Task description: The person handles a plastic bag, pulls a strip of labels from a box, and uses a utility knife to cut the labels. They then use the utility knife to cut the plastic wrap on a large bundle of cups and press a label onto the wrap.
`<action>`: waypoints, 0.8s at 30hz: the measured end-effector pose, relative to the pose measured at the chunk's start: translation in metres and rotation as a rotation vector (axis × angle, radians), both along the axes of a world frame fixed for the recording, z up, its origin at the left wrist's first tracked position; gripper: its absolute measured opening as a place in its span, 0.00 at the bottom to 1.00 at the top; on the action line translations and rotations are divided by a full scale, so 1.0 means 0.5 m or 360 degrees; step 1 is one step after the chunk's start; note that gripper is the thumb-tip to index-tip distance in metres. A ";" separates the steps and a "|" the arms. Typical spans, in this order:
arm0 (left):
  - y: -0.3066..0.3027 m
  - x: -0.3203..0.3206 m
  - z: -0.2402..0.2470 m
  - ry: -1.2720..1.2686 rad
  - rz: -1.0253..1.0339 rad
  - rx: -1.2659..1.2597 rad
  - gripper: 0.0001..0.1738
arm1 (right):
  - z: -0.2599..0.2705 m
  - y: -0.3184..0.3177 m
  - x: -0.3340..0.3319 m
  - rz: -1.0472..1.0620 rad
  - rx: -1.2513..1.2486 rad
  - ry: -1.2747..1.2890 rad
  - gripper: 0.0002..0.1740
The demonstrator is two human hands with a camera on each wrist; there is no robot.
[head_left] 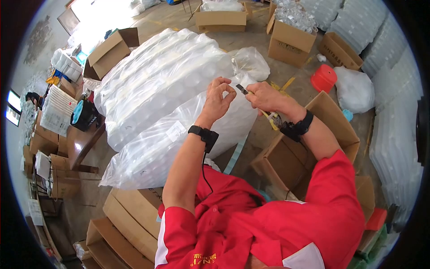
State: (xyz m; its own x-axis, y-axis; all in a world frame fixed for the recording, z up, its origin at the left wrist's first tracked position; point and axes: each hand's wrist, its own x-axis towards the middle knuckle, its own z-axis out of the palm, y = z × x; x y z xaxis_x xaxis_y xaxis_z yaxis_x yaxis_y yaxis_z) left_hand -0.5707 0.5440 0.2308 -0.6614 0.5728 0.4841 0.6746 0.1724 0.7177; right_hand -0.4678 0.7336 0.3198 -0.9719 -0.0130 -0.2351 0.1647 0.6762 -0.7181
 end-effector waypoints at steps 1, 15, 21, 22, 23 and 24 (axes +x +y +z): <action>-0.003 -0.001 0.001 -0.0037 -0.0025 0.0052 0.03 | 0.000 -0.002 0.003 0.0004 -0.0002 0.0000 0.12; -0.007 0.003 0.011 -0.0030 -0.0004 -0.0070 0.08 | -0.027 -0.024 0.007 0.0048 0.0072 0.0073 0.13; -0.012 0.000 0.004 -0.0195 0.0007 0.0093 0.09 | -0.020 -0.012 0.035 -0.0003 0.0031 0.0040 0.12; -0.012 0.000 0.004 -0.0250 0.0004 0.0122 0.09 | -0.019 -0.010 0.037 -0.0006 0.0033 0.0040 0.12; -0.012 0.001 0.006 -0.0305 0.0004 0.0149 0.09 | -0.018 -0.008 0.037 -0.0010 0.0011 0.0037 0.12; -0.013 0.006 0.016 -0.0302 0.0009 0.0148 0.09 | -0.016 -0.007 0.036 -0.0008 -0.0012 0.0036 0.12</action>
State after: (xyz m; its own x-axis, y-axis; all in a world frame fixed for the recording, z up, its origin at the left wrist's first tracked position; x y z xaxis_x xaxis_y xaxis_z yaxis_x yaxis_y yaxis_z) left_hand -0.5677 0.5373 0.2387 -0.7488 0.5274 0.4014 0.5252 0.1027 0.8448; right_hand -0.4499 0.7300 0.3116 -0.9770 -0.0096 -0.2131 0.1520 0.6697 -0.7269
